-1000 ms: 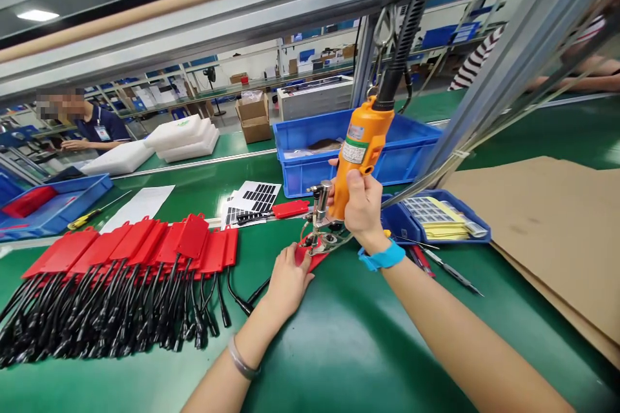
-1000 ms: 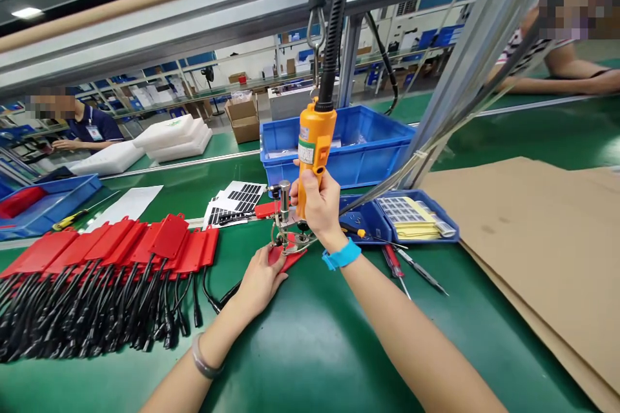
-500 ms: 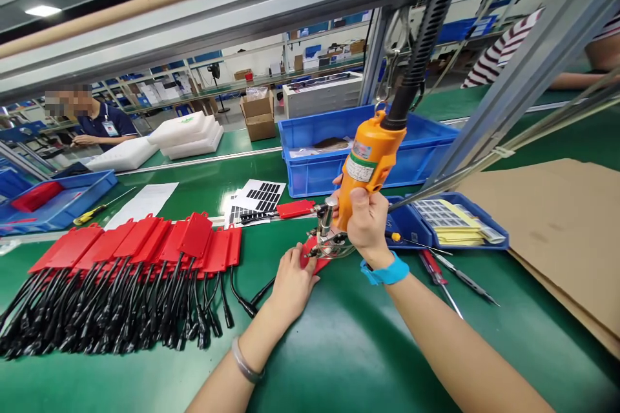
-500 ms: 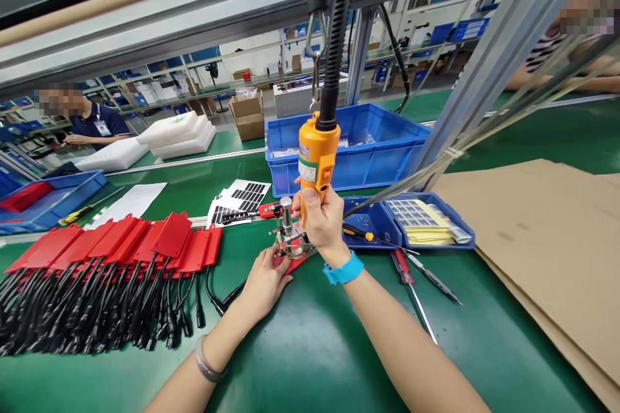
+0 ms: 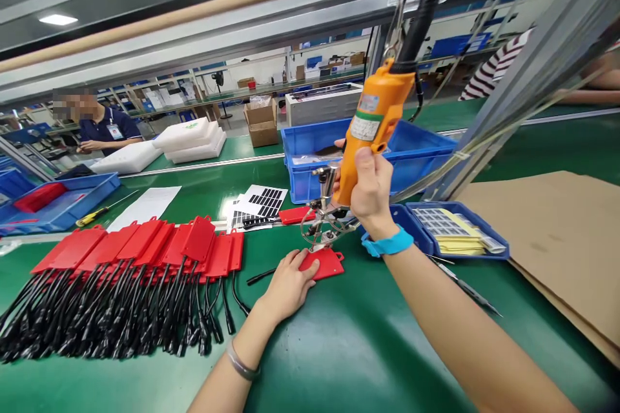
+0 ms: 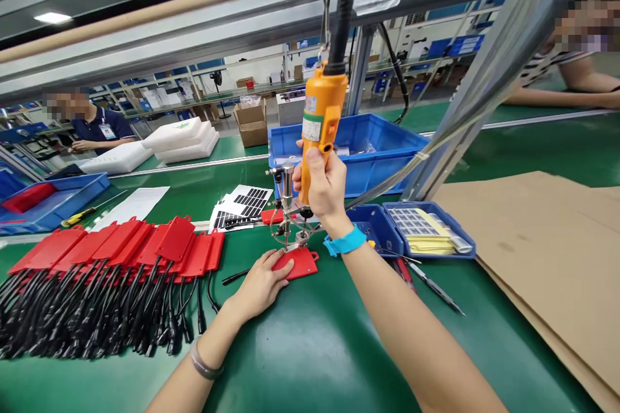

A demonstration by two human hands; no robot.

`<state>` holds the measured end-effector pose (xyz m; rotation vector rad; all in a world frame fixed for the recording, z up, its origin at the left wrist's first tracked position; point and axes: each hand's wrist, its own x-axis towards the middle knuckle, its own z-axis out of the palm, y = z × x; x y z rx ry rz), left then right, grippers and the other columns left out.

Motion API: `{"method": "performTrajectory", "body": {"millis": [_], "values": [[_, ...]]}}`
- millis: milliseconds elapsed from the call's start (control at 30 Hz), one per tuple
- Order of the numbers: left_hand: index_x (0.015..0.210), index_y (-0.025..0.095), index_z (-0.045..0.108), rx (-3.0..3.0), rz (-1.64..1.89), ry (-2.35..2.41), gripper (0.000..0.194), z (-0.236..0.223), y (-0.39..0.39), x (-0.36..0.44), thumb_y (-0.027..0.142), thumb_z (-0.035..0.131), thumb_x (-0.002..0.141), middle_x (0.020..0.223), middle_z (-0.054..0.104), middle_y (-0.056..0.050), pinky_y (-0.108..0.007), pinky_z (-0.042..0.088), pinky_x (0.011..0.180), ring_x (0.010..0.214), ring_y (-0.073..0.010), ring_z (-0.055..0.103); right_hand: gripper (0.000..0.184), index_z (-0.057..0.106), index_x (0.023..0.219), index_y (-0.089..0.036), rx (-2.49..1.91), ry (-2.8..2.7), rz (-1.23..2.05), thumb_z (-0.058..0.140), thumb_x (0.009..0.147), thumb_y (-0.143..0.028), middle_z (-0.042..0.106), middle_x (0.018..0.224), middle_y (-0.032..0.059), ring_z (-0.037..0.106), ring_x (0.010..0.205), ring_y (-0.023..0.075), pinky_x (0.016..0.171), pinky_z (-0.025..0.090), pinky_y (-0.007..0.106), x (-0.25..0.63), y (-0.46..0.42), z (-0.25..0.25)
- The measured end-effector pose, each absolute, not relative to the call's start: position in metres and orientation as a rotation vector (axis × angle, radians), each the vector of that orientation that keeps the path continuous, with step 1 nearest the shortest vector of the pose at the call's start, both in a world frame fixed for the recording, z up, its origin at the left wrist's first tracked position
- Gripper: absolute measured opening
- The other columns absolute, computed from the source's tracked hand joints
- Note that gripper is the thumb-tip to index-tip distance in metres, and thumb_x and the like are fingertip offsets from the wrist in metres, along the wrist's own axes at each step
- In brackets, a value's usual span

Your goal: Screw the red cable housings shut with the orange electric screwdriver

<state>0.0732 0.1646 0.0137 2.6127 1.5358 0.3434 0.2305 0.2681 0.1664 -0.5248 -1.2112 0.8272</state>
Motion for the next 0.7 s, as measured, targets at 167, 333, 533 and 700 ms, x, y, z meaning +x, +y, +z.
{"method": "performTrajectory", "body": {"millis": [167,333,533,700], "values": [[0.135,0.02,0.052,2.618,0.333,1.541,0.043,0.015,0.165,0.075,0.023,0.054,0.092,0.146,0.043,-0.016,-0.046,0.043,0.105,0.128,-0.0316,0.044,0.047,0.062,0.099,-0.022,-0.564,-1.221,0.886,0.057,0.081,-0.065,0.055,0.055,-0.0032,0.051,0.042,0.0124,0.039,0.043,0.026,0.226,0.275,0.137],[0.135,0.02,0.053,2.602,0.327,1.548,0.044,0.014,0.166,0.074,0.023,0.056,0.091,0.142,0.047,-0.016,-0.045,0.044,0.104,0.125,-0.0303,0.046,0.046,0.061,0.095,-0.022,-0.609,-1.225,0.9,0.057,0.081,-0.066,0.056,0.055,-0.0029,0.051,0.042,0.0127,0.04,0.042,0.026,0.225,0.275,0.129],[0.135,0.023,0.053,2.598,0.334,1.541,0.045,0.01,0.168,0.072,0.025,0.058,0.09,0.14,0.048,-0.015,-0.046,0.044,0.104,0.126,-0.0312,0.045,0.049,0.061,0.093,-0.021,-0.618,-1.238,0.919,0.057,0.079,-0.068,0.056,0.055,-0.0017,0.053,0.045,0.0134,0.042,0.045,0.027,0.222,0.273,0.13],[0.135,0.021,0.054,2.576,0.349,1.523,0.043,0.009,0.169,0.072,0.025,0.055,0.092,0.139,0.049,-0.017,-0.048,0.043,0.105,0.126,-0.0322,0.046,0.049,0.059,0.09,-0.021,-0.615,-1.251,0.918,0.057,0.079,-0.069,0.056,0.055,-0.0021,0.052,0.044,0.0127,0.042,0.045,0.027,0.221,0.276,0.127]]}}
